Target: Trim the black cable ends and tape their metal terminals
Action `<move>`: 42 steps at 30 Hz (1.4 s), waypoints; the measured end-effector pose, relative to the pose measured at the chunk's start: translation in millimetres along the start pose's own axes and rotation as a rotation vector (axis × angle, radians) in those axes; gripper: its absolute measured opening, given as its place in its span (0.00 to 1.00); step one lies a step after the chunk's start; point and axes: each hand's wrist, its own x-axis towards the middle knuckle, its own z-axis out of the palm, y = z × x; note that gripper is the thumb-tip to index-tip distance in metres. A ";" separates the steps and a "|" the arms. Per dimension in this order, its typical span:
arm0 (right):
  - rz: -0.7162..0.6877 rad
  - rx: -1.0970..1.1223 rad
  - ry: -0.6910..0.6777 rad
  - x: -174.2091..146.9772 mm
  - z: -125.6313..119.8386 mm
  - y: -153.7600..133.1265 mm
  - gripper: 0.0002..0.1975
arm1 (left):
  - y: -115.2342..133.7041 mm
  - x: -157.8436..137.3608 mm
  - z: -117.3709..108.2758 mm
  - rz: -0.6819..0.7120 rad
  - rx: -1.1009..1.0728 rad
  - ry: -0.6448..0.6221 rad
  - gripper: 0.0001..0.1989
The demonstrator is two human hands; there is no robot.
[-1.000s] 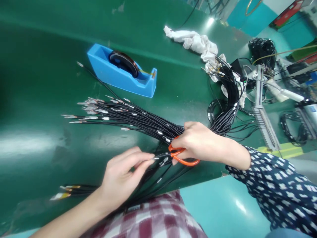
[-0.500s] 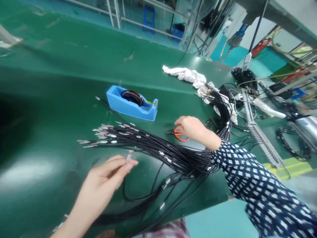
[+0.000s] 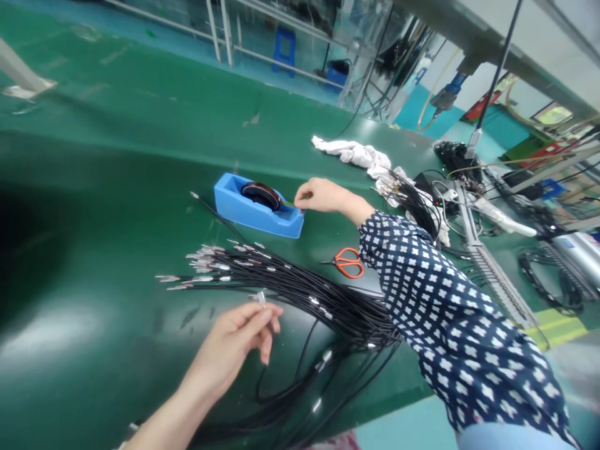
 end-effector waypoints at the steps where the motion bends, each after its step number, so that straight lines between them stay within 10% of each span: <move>1: 0.009 0.033 -0.033 2.2 -2.6 -0.1 0.08 | 0.3 -0.9 0.2 -0.003 -0.004 -0.004 0.17; 24: 0.245 0.242 -0.123 -9.6 -9.4 14.4 0.07 | 0.0 -3.0 -4.0 -0.059 0.085 0.004 0.19; 31: 0.393 0.225 -0.062 -7.9 21.3 18.8 0.01 | 2.5 -5.0 -1.3 -0.071 0.072 0.005 0.22; 42: 0.167 0.955 -0.086 -116.5 69.7 -19.3 0.12 | -4.8 -6.0 5.0 0.083 0.165 0.165 0.16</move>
